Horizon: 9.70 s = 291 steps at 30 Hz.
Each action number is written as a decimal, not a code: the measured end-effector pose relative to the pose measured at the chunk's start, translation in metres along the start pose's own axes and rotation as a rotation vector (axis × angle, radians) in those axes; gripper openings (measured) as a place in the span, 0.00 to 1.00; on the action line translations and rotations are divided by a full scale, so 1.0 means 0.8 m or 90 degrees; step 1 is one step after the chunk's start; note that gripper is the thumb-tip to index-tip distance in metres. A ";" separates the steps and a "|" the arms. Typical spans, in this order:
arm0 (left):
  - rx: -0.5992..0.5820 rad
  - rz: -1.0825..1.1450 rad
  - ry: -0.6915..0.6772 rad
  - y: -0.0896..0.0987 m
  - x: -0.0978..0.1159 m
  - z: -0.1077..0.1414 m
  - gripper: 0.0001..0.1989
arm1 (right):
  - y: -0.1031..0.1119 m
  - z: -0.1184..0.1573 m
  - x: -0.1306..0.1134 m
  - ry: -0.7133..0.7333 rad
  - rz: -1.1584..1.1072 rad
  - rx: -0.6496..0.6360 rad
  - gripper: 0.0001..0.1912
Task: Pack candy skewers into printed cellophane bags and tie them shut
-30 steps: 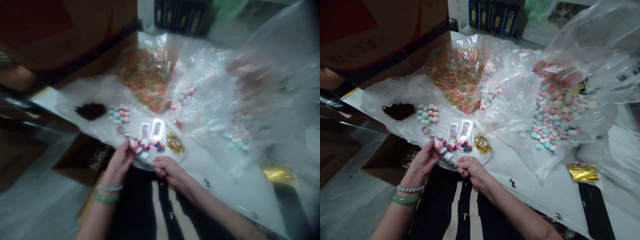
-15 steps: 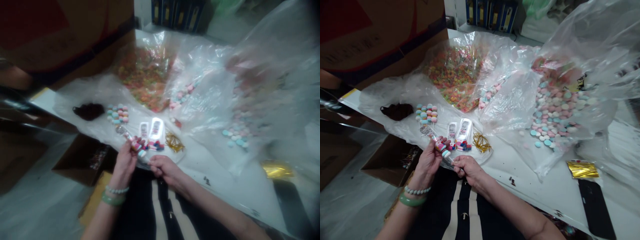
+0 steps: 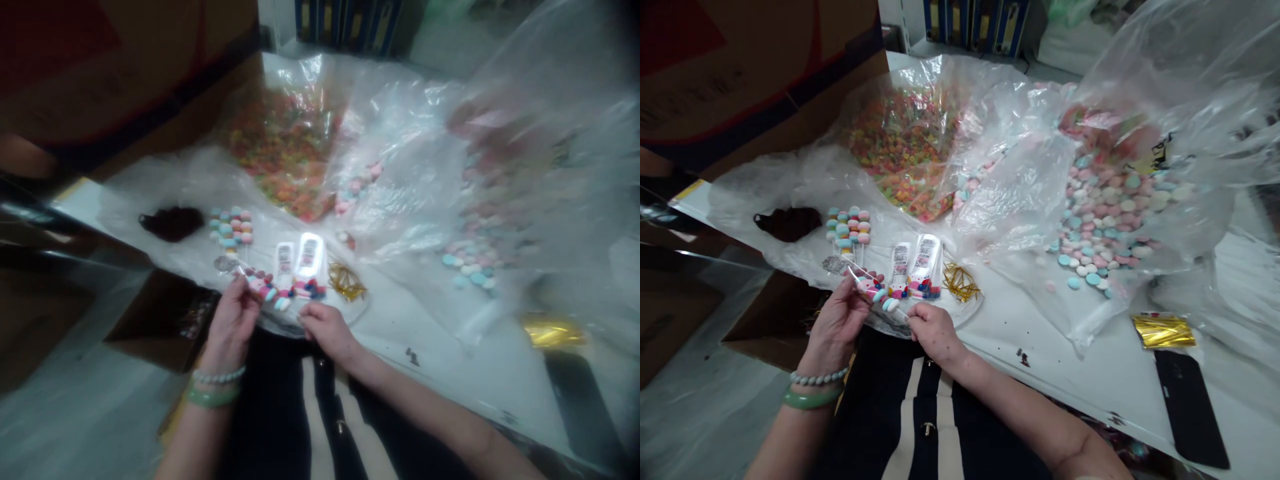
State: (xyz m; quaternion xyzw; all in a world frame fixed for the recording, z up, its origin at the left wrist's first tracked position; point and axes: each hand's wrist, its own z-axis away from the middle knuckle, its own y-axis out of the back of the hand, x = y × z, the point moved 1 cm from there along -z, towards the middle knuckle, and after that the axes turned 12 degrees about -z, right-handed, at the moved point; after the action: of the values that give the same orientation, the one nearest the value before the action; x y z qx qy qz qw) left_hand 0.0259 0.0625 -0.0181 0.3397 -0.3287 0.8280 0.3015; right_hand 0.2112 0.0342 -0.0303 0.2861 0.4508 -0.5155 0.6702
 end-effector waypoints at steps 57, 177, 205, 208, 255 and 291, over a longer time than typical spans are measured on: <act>0.003 -0.046 -0.020 -0.007 -0.020 -0.011 0.05 | 0.020 -0.005 0.005 0.124 0.269 -0.001 0.08; 0.030 -0.110 0.102 -0.023 -0.032 -0.013 0.08 | 0.049 -0.017 0.010 0.129 0.221 -0.004 0.07; 0.005 -0.092 0.053 -0.006 -0.021 0.004 0.15 | 0.030 -0.005 -0.016 -0.023 -0.078 -0.035 0.08; -0.004 -0.124 0.058 -0.005 -0.021 0.006 0.14 | 0.034 -0.007 -0.013 -0.018 -0.061 -0.026 0.08; -0.144 -0.288 0.175 0.025 -0.025 -0.003 0.15 | 0.033 -0.022 -0.017 -0.144 -0.226 -0.074 0.04; -0.230 -0.089 0.221 -0.021 -0.063 0.023 0.14 | 0.012 -0.018 -0.007 0.278 0.262 -0.004 0.15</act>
State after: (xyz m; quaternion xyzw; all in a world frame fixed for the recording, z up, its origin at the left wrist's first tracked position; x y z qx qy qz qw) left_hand 0.0741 0.0448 -0.0407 0.1551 -0.3905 0.7786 0.4660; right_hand 0.2153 0.0515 -0.0318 0.4731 0.5185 -0.2938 0.6488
